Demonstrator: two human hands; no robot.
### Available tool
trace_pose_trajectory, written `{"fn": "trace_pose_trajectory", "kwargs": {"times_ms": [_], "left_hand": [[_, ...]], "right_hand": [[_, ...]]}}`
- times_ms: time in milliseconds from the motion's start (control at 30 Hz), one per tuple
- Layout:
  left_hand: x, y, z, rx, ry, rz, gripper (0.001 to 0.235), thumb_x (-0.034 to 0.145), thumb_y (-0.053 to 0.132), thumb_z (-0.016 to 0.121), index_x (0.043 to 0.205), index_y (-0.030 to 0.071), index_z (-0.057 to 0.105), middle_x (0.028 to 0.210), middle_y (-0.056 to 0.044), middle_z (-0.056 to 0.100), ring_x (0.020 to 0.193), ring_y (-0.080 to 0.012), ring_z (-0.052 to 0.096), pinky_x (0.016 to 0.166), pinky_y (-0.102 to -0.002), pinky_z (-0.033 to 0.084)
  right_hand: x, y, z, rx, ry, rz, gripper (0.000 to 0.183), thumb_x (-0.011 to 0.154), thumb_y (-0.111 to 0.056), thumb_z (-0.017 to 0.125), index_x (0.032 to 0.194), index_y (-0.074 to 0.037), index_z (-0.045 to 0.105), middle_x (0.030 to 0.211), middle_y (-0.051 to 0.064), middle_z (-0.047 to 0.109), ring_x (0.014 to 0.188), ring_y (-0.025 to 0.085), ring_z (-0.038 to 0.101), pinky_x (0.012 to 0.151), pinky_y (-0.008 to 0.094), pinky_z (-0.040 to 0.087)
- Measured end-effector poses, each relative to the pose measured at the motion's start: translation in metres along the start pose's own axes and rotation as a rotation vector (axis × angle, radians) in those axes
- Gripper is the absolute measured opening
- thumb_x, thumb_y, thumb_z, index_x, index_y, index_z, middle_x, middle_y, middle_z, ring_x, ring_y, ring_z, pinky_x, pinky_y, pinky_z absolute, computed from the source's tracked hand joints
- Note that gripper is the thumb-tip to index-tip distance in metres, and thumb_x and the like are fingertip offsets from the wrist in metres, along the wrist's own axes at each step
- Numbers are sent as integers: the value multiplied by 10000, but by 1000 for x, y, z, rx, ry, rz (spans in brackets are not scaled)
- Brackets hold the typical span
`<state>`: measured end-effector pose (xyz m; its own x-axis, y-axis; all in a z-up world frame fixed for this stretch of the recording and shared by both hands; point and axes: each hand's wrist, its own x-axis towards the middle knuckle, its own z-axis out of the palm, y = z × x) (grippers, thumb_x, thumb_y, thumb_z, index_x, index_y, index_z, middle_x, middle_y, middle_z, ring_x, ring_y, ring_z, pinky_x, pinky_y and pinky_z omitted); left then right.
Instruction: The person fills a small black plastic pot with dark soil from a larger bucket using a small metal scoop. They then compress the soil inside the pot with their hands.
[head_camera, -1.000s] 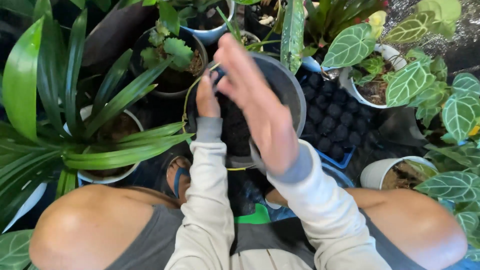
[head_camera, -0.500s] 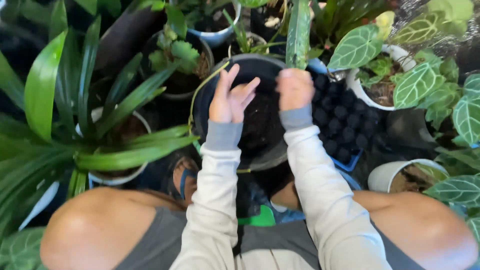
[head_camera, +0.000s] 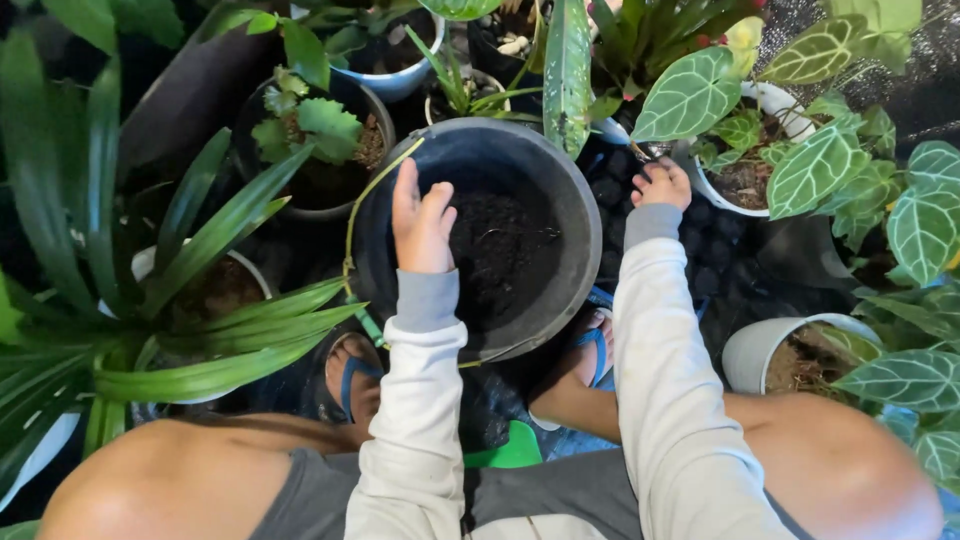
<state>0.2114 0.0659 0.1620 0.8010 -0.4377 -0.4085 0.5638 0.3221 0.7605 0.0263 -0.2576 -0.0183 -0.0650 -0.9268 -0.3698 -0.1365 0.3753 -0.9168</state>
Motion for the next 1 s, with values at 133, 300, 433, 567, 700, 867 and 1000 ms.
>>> {"fn": "trace_pose_trajectory", "kwargs": {"times_ms": [133,300,433,567,700,867,1000], "left_hand": [[-6,13,5,-1,-27,14,697,812,179,656,1396,192,274,1483,-105,73,1320,-361,205,1021,-563,223],[-22,36,24,51,-62,39,652,842,153,573,1395,94,233,1467,-193,20,1314,-411,166,1021,-554,202],[-14,23,17,31,-50,41,647,833,164,593,1389,119,266,1476,-156,35,1319,-380,191,1027,-548,208],[-17,28,18,26,-48,56,624,841,167,575,1382,93,272,1473,-164,23,1319,-386,187,1033,-545,203],[-20,30,19,39,-56,87,624,838,179,560,1382,79,270,1474,-164,-5,1307,-412,193,1022,-557,205],[-20,28,14,27,-85,114,615,839,202,574,1375,93,293,1477,-152,-9,1303,-422,194,1019,-566,215],[-32,42,18,38,-75,129,599,848,193,545,1370,61,282,1466,-191,3,1293,-441,194,1018,-569,208]], "right_hand": [[-13,-25,19,10,58,-32,162,781,-172,584,933,-228,582,832,29,678,536,132,634,392,203,472],[-4,-33,40,-166,55,108,397,719,-253,673,1072,-165,514,913,-12,704,612,139,653,599,334,494],[11,-22,53,77,53,-41,225,678,-40,658,899,-35,616,734,16,695,537,99,579,447,168,431],[101,47,40,271,-97,-129,484,713,-29,661,1104,-59,377,1061,98,399,897,316,448,828,390,370],[131,62,37,1118,-322,-126,134,736,31,472,784,28,597,865,173,602,829,296,540,831,477,431],[90,37,43,426,6,-303,292,714,61,639,990,11,562,904,92,590,881,212,609,824,278,471],[-11,-20,33,63,299,-607,391,597,52,698,942,-93,586,837,72,598,786,187,591,736,285,489]]}}
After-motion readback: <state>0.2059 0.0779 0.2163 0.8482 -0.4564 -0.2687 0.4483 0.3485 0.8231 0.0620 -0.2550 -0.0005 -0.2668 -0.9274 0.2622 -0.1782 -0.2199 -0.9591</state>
